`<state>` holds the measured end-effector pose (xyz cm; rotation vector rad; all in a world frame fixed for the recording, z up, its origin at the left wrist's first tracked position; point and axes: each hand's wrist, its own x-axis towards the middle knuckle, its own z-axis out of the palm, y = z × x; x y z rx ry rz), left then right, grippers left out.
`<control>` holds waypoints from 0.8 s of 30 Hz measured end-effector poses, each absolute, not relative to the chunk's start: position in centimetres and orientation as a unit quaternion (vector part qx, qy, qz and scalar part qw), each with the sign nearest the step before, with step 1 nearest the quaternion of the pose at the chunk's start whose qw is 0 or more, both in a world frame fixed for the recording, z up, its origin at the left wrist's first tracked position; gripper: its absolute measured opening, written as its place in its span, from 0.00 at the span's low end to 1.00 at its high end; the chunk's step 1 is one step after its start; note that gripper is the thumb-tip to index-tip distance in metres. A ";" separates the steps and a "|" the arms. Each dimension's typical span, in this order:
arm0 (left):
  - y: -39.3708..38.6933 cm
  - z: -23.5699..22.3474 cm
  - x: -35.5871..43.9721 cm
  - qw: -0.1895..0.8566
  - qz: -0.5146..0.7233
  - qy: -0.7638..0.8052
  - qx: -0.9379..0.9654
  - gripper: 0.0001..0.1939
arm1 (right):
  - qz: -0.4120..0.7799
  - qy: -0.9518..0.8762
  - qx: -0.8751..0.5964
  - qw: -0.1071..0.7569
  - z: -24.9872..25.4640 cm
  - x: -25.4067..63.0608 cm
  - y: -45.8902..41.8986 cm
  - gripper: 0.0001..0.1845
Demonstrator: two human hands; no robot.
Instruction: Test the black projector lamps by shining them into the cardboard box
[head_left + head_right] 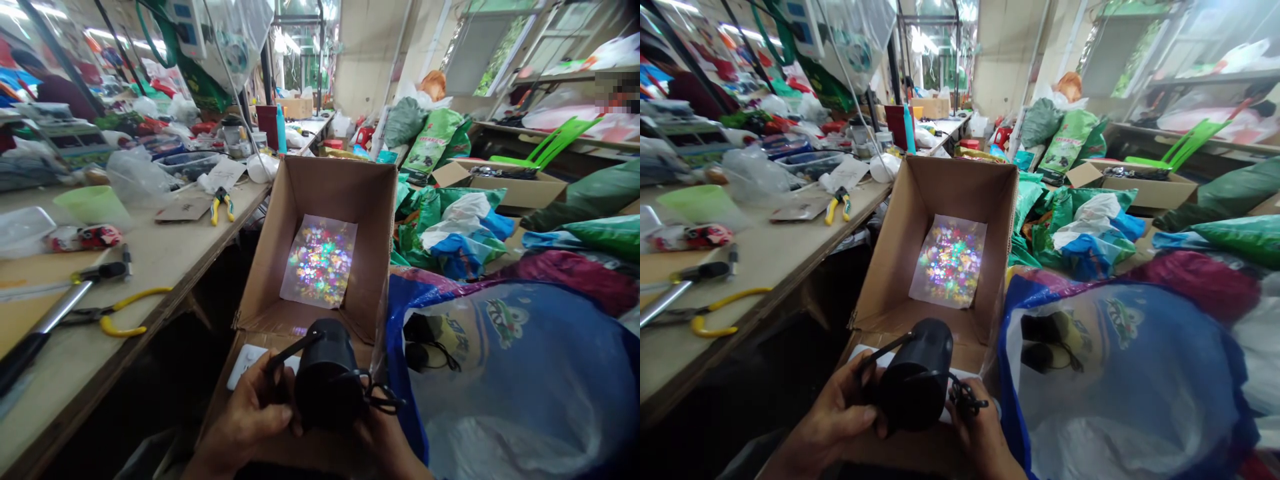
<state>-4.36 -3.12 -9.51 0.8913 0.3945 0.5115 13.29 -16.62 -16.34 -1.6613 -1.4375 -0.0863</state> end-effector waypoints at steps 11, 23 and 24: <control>-3.3 -9.4 -4.4 0.856 0.254 0.187 0.410 0.20 | -0.062 -0.567 -0.684 0.454 -17.2 13.0 -16.4 0.05; -3.1 -8.8 -4.2 0.850 0.236 0.148 0.448 0.15 | 0.004 -0.536 -0.692 0.483 -18.2 13.1 -16.6 0.07; -3.1 -8.7 -4.2 0.849 0.235 0.149 0.449 0.16 | 0.009 -0.530 -0.690 0.493 -18.3 13.1 -16.6 0.07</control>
